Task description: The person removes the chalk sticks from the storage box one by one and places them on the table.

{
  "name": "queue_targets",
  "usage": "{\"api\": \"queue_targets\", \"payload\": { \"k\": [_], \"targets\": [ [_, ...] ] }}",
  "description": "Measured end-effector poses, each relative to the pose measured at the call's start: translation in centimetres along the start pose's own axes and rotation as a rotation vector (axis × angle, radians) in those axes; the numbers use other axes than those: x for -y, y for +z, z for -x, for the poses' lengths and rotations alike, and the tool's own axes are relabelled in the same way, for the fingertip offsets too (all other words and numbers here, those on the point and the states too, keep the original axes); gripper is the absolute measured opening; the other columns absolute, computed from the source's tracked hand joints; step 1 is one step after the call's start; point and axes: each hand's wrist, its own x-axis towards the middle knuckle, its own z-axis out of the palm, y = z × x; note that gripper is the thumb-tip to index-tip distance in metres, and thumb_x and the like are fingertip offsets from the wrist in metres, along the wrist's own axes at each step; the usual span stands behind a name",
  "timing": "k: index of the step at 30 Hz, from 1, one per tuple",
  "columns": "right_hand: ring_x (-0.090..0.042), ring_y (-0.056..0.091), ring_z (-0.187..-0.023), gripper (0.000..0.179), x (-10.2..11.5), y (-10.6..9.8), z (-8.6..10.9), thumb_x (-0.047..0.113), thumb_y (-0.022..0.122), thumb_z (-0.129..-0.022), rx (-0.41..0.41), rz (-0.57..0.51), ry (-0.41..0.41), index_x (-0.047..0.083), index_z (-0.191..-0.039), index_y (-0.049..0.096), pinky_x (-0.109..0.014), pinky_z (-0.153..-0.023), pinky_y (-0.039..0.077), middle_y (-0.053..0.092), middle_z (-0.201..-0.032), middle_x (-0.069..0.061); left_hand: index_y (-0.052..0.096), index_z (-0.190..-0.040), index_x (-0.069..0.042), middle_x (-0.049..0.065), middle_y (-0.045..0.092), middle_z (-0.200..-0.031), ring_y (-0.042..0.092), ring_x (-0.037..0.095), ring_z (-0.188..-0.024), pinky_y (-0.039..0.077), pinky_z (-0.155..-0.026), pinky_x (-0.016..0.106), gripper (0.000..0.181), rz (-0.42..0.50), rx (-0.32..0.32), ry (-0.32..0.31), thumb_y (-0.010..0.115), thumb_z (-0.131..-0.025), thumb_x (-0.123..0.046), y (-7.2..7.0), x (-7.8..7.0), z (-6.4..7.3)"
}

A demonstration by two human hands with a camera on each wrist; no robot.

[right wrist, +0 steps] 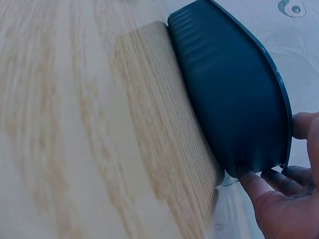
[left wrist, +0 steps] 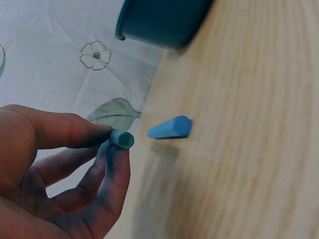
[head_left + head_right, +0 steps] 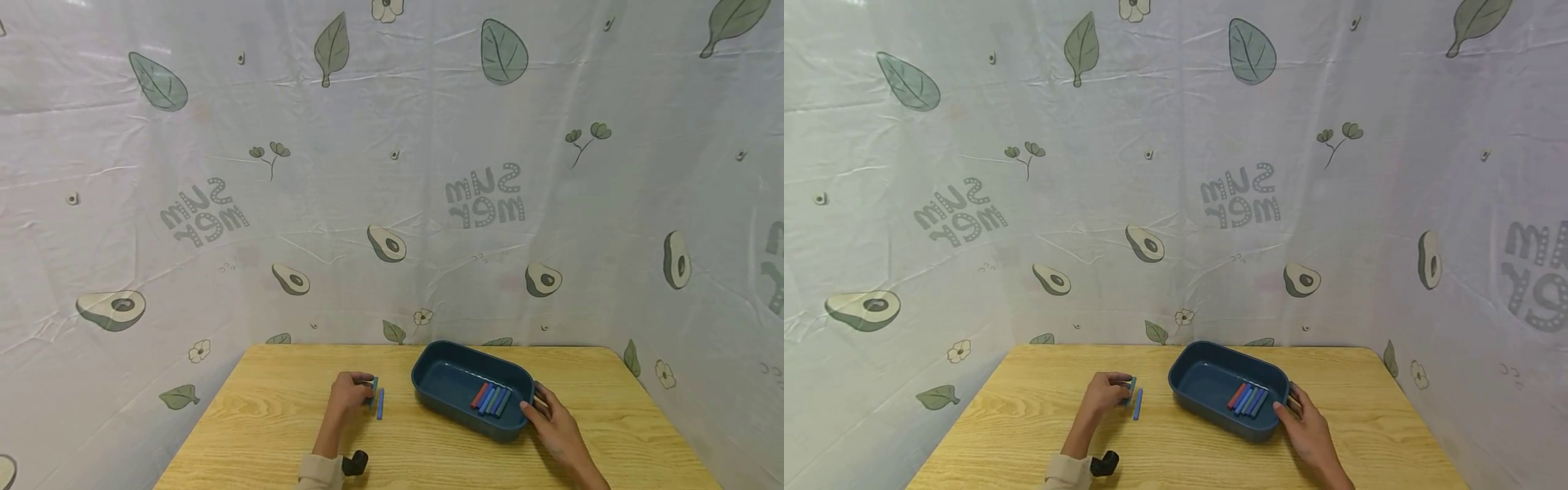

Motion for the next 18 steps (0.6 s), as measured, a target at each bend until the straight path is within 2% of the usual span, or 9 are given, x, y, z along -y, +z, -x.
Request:
{"api": "queue_targets", "payload": {
  "k": [7,13,18],
  "targets": [
    [-0.042,0.04,-0.14,0.082,0.0,0.0,-0.1,0.051,0.052,-0.1,0.01,0.012,0.025,0.003,-0.158,0.018,-0.045,-0.106,0.045,0.031,-0.157,-0.027,0.073,-0.111,0.001,0.013,0.073,-0.096,0.066,0.017,-0.077,0.056,-0.063,0.033,0.032,-0.066,-0.042,-0.018,0.068,-0.079,0.001,0.6,1.0,0.5],
    [-0.044,0.04,-0.139,0.081,0.0,0.0,0.0,0.049,0.052,-0.101,0.01,0.018,0.012,0.001,-0.158,0.018,-0.045,-0.105,0.046,0.031,-0.156,-0.029,0.075,-0.107,-0.001,0.012,0.074,-0.093,0.068,0.02,-0.078,0.055,-0.063,0.033,0.031,-0.194,-0.089,0.018,0.071,-0.076,-0.001,1.0,1.4,0.8],
    [-0.043,0.04,-0.139,0.081,0.1,0.0,0.1,0.048,0.051,-0.101,0.009,0.02,0.014,0.002,-0.158,0.018,-0.044,-0.105,0.046,0.031,-0.156,-0.029,0.076,-0.103,-0.001,0.011,0.074,-0.088,0.068,0.022,-0.077,0.056,-0.062,0.036,0.031,-0.256,-0.146,0.036,0.073,-0.072,-0.002,1.4,1.3,1.1]
  ]
}}
